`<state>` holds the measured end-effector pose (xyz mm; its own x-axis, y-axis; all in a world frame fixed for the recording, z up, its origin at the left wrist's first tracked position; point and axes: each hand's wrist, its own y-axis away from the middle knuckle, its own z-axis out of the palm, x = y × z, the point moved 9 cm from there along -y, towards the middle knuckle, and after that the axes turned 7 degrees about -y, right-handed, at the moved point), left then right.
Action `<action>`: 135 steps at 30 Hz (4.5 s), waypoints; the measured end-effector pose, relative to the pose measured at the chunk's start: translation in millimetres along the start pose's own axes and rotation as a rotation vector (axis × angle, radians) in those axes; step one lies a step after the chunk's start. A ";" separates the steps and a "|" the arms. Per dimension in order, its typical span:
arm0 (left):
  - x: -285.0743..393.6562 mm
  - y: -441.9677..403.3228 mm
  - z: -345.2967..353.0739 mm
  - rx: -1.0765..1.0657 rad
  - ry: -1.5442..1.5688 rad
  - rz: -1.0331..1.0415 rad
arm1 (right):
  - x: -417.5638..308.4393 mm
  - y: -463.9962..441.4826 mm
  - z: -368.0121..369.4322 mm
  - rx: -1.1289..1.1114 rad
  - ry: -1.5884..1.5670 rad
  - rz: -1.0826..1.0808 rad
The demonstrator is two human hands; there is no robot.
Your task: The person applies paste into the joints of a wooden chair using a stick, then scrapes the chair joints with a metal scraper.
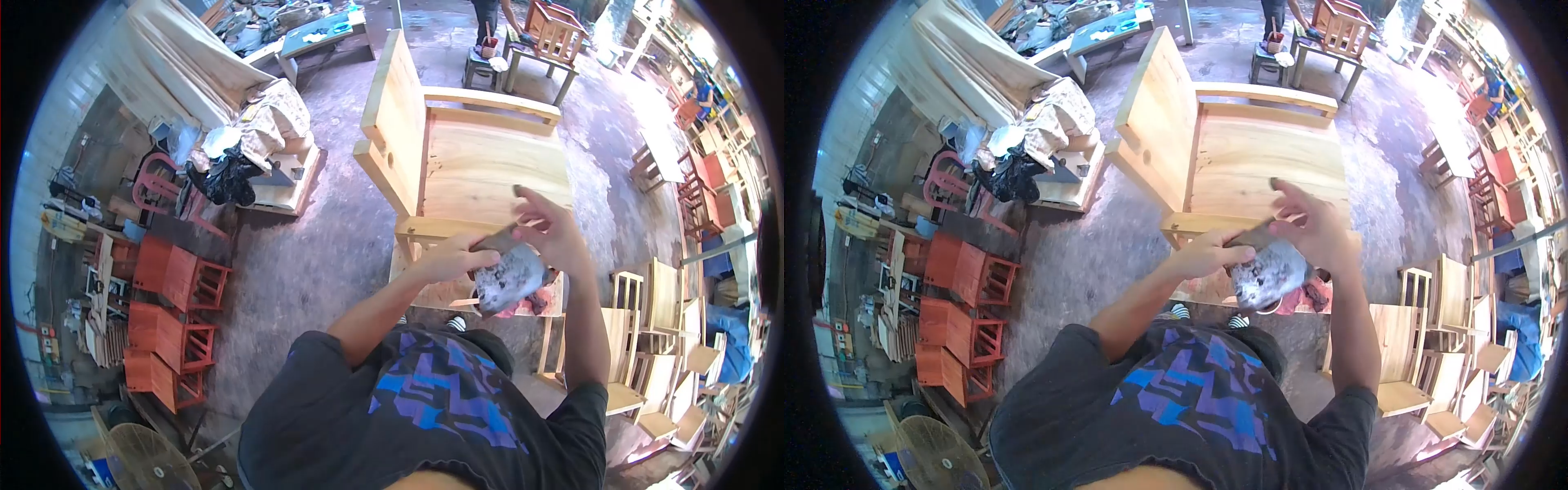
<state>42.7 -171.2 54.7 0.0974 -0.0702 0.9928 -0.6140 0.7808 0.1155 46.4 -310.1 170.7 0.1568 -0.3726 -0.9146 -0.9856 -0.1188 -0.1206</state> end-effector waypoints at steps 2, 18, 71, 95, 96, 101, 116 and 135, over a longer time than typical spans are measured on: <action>-3.9 6.6 -13.6 0.189 0.114 -0.031 | -30.2 23.4 -26.5 0.145 0.215 -0.159; -8.1 38.4 -43.8 0.561 0.409 -0.051 | 0.4 96.2 36.4 0.131 0.083 -0.113; -28.7 16.2 21.5 0.664 0.562 -0.198 | 104.1 123.2 16.4 0.032 -0.609 0.124; -78.1 125.3 20.9 1.028 0.377 -0.255 | 457.5 254.0 133.7 -0.409 0.854 0.183; -78.3 125.8 21.8 1.027 0.390 -0.239 | 453.9 253.4 131.5 -0.413 0.869 0.138; -76.2 129.1 23.6 1.037 0.405 -0.191 | 451.8 249.3 128.2 -0.441 0.910 -0.035; -81.9 135.1 20.4 1.098 0.451 -0.215 | 460.5 245.7 119.7 -0.370 0.776 0.129; -90.4 135.7 21.6 1.072 0.518 -0.250 | 453.3 220.5 149.5 -0.432 0.955 -0.077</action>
<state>-66.4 -72.4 -18.6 0.4567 0.3025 0.8366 -0.8454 -0.1453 0.5141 -109.3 -367.6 -328.2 0.3880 -0.8989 -0.2035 -0.8939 -0.4208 0.1544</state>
